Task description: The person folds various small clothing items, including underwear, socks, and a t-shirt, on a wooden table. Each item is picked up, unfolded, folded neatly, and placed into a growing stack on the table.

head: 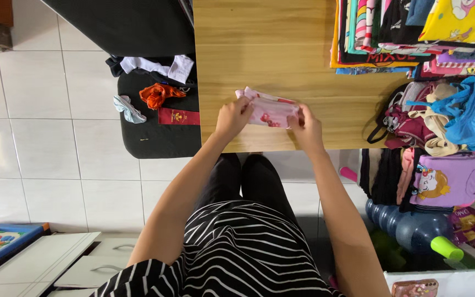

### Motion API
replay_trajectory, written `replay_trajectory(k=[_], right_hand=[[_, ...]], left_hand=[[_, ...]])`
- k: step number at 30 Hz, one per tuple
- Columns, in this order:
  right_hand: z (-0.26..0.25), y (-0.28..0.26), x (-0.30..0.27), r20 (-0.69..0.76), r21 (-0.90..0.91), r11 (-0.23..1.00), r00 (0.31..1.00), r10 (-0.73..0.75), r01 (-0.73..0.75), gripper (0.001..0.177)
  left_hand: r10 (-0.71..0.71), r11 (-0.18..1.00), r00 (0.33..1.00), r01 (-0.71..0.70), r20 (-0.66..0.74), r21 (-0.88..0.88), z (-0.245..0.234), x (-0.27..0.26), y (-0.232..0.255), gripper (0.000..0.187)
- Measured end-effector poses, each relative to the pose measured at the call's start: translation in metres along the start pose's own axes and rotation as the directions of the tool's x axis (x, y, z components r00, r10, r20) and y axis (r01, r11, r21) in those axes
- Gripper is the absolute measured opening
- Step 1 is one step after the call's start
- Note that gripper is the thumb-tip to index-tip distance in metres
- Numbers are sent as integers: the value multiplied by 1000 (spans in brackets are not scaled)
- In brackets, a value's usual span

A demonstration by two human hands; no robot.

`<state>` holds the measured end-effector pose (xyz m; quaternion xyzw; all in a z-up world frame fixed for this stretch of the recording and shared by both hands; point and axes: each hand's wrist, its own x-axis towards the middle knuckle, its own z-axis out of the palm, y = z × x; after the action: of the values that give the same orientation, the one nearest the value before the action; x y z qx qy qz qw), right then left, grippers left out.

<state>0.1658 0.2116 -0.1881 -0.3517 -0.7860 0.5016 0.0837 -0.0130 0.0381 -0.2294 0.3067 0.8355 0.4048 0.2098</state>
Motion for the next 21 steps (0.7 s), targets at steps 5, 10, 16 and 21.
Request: replay_trajectory(k=[5, 10, 16, 21], right_hand=[[-5, -23, -9, -157, -315, 899, 918, -366, 304, 46], [9, -24, -8, 219, -444, 620, 749, -625, 647, 30], [29, -10, 4, 492, -529, 439, 684, -539, 726, 59], [38, 4, 14, 421, -587, 487, 758, -499, 647, 66]], left_hand=[[-15, 999, 1000, 15, 6, 46, -5, 2, 3, 23], [67, 995, 994, -60, -89, 74, -19, -12, 13, 23], [210, 975, 972, -200, -108, 99, -37, -20, 21, 22], [259, 960, 962, -247, -86, 131, -44, -15, 23, 23]])
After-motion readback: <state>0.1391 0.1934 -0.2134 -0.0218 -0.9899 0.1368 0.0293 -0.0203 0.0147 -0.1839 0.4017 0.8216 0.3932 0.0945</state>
